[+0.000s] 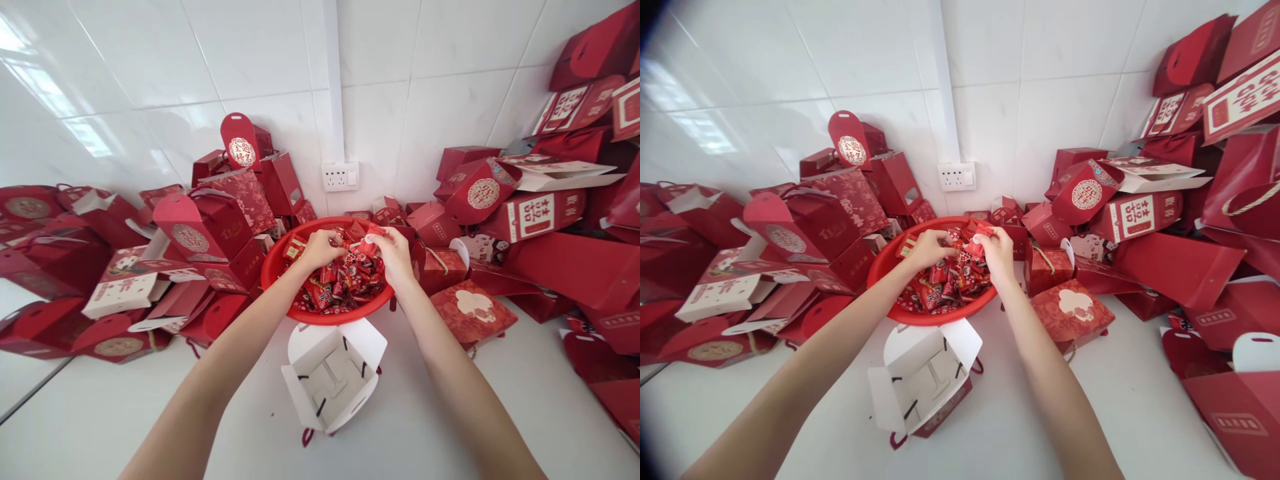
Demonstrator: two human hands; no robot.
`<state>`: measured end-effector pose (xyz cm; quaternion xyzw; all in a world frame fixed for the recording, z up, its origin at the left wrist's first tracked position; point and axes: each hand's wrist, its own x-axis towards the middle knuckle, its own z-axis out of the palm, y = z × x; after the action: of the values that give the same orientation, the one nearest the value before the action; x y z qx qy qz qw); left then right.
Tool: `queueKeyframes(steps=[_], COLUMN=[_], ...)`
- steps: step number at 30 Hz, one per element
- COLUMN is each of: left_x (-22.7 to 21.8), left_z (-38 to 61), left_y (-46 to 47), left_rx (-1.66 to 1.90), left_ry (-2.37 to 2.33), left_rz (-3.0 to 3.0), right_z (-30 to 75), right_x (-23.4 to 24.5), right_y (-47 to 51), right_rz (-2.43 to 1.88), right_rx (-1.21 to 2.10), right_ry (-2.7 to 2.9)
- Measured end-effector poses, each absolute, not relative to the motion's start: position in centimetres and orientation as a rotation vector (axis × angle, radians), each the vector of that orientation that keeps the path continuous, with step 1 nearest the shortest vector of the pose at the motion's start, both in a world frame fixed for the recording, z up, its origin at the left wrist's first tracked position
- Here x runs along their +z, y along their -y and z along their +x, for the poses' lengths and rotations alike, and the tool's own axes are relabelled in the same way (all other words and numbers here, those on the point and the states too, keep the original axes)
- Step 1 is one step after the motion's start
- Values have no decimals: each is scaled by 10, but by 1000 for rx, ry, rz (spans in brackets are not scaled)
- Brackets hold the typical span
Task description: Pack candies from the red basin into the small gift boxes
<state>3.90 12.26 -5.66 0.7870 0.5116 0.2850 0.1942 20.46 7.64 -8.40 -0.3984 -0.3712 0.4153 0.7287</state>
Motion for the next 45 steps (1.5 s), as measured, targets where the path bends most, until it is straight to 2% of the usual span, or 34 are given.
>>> queueKeyframes(steps=[5,10,12,14,16,21,27,40,45], left_x=[-61,-64,-65,-68,-73,-84,-76,-65,-69], left_z=[38,42,46,52,58,65,70,63,53], left_y=[-126,-121,-115,-108,-103,-104,-98,-103,-112], left_rx=[831,782,625,271,-57,-243,-438,-256,-84], left_ry=[-1529,-1654,-1388,-1015,-835,-982,-1081,-1354,-1137], left_rz=[2214,2488,2706,2837,2863,3005,3039,2862,2879], right_z=[205,204,203,203,203,204,204,205,204], right_x=[-85,-85,-84,-84,-85,-86,-87,-84,-84], right_y=[-76,-76,-76,-76,-77,-78,-78,-76,-76], right_rz=[-887,-883,-876,-878,-889,-873,-877,-846,-830], right_rx=[911,915,912,897,880,876,878,871,880], right_ry=[852,846,841,844,847,841,846,748,732])
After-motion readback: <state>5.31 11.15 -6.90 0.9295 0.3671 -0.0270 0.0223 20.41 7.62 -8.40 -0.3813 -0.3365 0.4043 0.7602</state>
